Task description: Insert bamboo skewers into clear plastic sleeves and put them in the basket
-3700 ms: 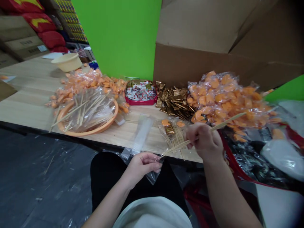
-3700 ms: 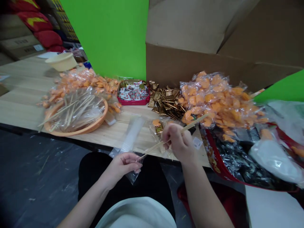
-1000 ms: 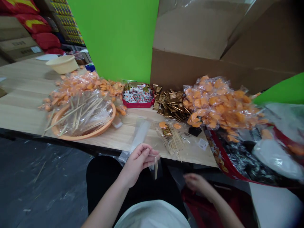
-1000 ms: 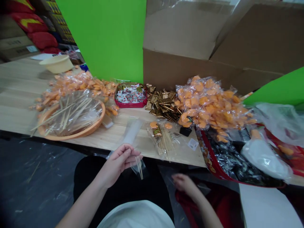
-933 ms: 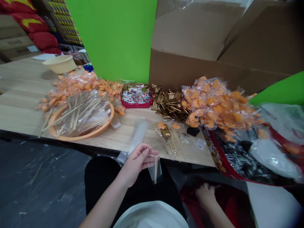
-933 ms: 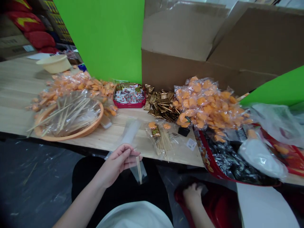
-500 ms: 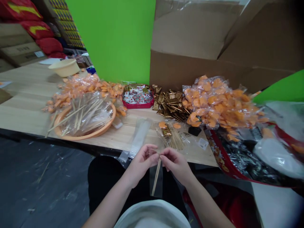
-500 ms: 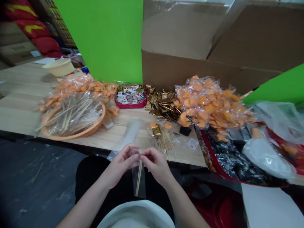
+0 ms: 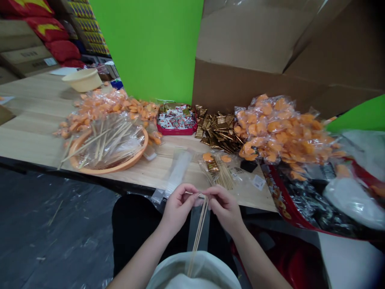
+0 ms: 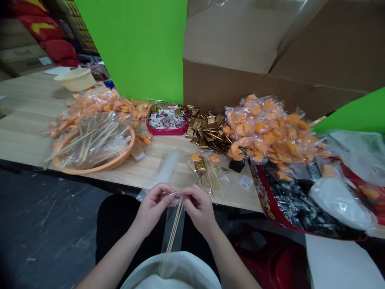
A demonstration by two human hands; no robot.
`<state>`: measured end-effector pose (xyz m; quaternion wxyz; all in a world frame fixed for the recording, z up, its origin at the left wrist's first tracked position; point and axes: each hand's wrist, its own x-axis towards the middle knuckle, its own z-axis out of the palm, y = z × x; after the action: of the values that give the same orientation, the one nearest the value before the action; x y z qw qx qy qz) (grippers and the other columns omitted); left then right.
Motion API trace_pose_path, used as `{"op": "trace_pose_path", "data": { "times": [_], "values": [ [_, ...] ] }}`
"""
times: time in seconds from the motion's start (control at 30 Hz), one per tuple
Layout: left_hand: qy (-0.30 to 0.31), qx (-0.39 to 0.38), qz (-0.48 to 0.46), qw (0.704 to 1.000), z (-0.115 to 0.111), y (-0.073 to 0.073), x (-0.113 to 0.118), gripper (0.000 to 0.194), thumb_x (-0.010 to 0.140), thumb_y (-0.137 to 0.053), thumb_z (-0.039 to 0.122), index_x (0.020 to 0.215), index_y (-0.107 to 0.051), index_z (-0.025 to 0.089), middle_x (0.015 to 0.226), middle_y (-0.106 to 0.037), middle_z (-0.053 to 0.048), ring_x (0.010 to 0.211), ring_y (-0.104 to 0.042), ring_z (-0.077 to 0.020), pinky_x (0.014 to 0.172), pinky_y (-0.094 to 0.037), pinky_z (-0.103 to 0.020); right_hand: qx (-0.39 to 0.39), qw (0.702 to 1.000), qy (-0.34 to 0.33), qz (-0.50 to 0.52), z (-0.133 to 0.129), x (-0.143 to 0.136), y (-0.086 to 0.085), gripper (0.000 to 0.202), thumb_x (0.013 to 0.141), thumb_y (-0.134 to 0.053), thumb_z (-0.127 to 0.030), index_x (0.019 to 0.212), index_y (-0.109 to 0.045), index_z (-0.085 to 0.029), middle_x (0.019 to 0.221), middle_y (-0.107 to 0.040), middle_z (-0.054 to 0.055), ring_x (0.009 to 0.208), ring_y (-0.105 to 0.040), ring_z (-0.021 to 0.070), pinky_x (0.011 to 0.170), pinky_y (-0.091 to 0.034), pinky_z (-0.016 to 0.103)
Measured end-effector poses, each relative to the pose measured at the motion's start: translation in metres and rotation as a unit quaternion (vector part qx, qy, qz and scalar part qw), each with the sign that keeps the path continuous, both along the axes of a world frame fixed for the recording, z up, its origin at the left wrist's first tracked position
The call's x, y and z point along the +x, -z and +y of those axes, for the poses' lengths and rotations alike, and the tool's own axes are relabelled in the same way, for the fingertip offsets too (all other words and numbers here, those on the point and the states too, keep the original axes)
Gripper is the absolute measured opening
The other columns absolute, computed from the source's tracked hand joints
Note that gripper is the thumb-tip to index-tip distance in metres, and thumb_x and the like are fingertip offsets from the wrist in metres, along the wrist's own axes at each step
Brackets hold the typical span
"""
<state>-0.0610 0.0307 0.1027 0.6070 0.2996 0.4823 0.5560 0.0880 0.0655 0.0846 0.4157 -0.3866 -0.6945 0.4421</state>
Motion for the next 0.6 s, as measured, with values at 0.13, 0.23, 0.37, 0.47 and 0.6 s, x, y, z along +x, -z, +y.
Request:
{"op": "trace_pose_path", "data": {
  "times": [0.13, 0.23, 0.37, 0.47, 0.6],
  "values": [
    [0.008, -0.029, -0.054, 0.998, 0.002, 0.004, -0.002, 0.02, 0.072, -0.068, 0.027, 0.082, -0.053, 0.018, 0.072, -0.057, 0.004, 0.063, -0.058, -0.009, 0.063, -0.05, -0.023, 0.051, 0.999, 0.003, -0.002, 0.0, 0.0, 0.001, 0.021, 0.079, -0.049, -0.012, 0.087, -0.066, -0.023, 0.068, -0.052, -0.001, 0.062, -0.05, 0.0124, 0.056, -0.038, 0.025],
    [0.08, -0.075, -0.15, 0.982, 0.001, 0.008, -0.007, 0.03, 0.081, -0.056, 0.038, 0.105, -0.052, 0.02, 0.087, -0.063, -0.003, 0.07, -0.062, -0.0119, 0.07, -0.051, -0.028, 0.073, 0.997, 0.019, -0.008, 0.001, 0.0, 0.003, 0.023, 0.077, -0.049, -0.009, 0.085, -0.066, -0.023, 0.068, -0.053, 0.0, 0.062, -0.05, 0.0124, 0.057, -0.038, 0.025],
    [0.116, -0.079, -0.139, 0.98, 0.0, 0.012, -0.008, 0.043, 0.078, -0.059, 0.043, 0.11, -0.054, 0.014, 0.088, -0.064, -0.008, 0.074, -0.063, -0.0148, 0.073, -0.05, -0.03, 0.063, 0.997, 0.032, -0.024, 0.001, 0.001, 0.006, 0.019, 0.077, -0.051, -0.012, 0.08, -0.066, -0.022, 0.067, -0.054, 0.0, 0.062, -0.05, 0.0127, 0.057, -0.039, 0.026],
    [0.068, -0.074, -0.062, 0.993, 0.001, 0.013, -0.005, 0.048, 0.068, -0.072, 0.031, 0.109, -0.054, 0.014, 0.077, -0.064, -0.002, 0.07, -0.062, -0.0132, 0.072, -0.051, -0.029, -0.025, 0.999, 0.04, 0.02, 0.004, 0.002, 0.008, 0.021, 0.081, -0.048, -0.022, 0.094, -0.065, -0.022, 0.068, -0.053, 0.0, 0.058, -0.05, 0.0115, 0.052, -0.04, 0.024],
    [0.043, -0.078, -0.036, 0.995, 0.004, 0.013, -0.003, 0.053, 0.067, -0.072, 0.031, 0.112, -0.05, 0.014, 0.074, -0.065, -0.002, 0.071, -0.064, -0.0152, 0.074, -0.051, -0.032, -0.21, 0.972, 0.037, 0.096, 0.01, 0.0, 0.01, 0.041, 0.08, -0.048, -0.043, 0.112, -0.055, -0.019, 0.069, -0.054, 0.0, 0.05, -0.05, 0.0102, 0.035, -0.034, 0.018]
  ]
}}
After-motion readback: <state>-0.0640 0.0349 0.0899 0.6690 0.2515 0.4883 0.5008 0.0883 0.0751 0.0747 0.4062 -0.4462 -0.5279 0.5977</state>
